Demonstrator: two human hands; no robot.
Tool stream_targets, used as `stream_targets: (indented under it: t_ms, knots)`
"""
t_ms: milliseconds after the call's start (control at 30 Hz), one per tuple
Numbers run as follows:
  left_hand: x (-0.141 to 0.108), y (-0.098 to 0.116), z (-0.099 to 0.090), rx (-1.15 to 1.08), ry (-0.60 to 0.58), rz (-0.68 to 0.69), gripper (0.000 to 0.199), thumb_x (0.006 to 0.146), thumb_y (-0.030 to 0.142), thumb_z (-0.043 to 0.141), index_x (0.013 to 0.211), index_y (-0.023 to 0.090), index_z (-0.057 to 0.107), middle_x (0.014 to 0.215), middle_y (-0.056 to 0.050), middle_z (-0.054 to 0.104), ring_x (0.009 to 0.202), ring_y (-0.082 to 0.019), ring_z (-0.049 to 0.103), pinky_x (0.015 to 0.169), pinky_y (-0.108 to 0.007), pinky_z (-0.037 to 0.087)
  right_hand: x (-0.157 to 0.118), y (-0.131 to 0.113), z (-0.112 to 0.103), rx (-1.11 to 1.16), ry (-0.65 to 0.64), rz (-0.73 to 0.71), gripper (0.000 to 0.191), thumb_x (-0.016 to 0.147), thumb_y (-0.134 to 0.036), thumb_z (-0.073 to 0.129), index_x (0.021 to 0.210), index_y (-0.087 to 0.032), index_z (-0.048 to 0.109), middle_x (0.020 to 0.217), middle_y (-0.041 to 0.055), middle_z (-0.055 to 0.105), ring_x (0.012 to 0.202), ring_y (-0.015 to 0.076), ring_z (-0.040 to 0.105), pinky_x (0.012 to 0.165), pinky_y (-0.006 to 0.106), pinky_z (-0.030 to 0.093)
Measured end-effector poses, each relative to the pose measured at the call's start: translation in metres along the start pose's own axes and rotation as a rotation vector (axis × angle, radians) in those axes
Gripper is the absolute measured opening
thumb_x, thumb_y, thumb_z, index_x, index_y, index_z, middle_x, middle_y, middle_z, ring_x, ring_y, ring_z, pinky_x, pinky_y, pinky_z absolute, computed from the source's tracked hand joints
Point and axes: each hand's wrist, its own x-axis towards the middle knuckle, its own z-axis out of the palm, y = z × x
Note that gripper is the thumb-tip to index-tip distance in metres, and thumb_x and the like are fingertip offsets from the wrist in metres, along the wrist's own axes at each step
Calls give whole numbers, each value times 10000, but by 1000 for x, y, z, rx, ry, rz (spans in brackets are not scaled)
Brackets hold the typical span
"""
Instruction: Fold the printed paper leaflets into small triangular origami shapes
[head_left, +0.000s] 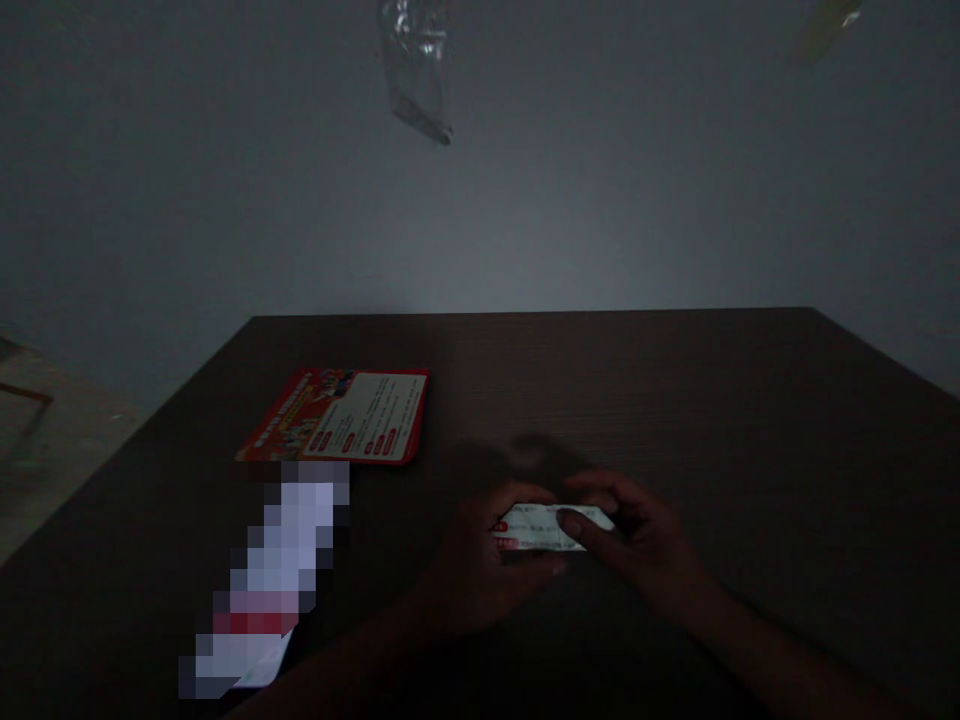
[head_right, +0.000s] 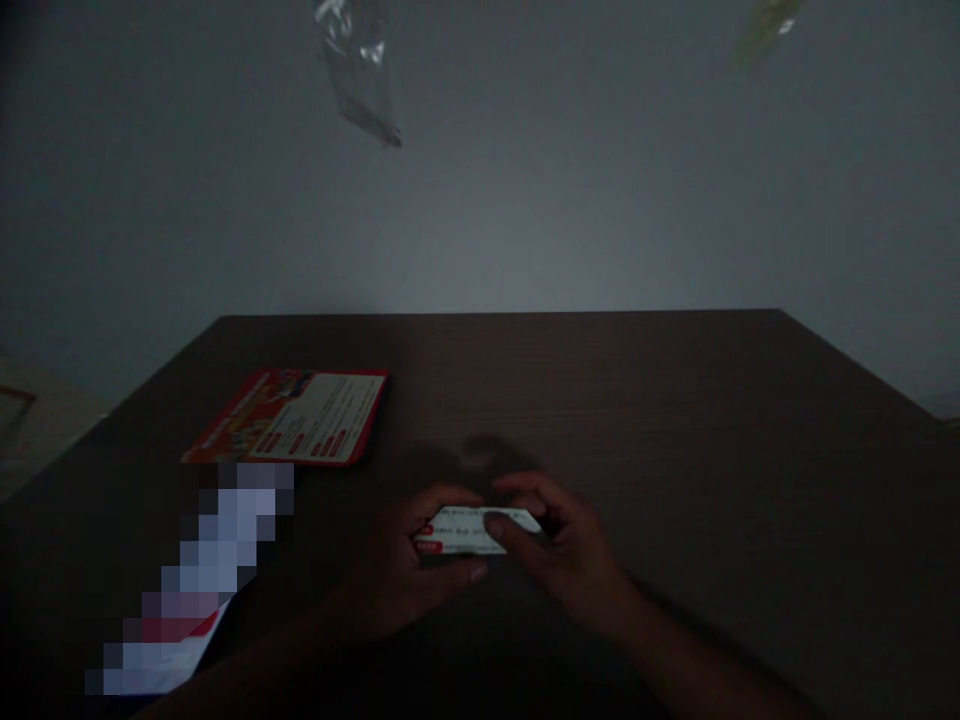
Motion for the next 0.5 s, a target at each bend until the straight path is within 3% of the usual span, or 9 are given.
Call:
stream_targets:
  t_ms: [333, 500]
  knots:
    - [1, 5, 1, 37, 13, -21, 404, 686, 167, 694, 1072, 218, 585, 942, -6, 657, 794, -145, 609, 681, -227, 481, 1, -1, 0, -31, -5, -40, 220, 769, -330, 664, 957, -227, 615, 722, -4, 676, 654, 134, 623, 586, 241, 503]
    - [0, 3, 2, 116, 57, 38, 361, 696, 181, 689, 1045, 214, 603, 950, -20, 657, 797, -158, 607, 691, -245, 481, 1, -3, -1, -52, -28, -49, 173, 793, -326, 637, 927, -219, 624, 761, 12, 685, 677, 141, 626, 585, 239, 501]
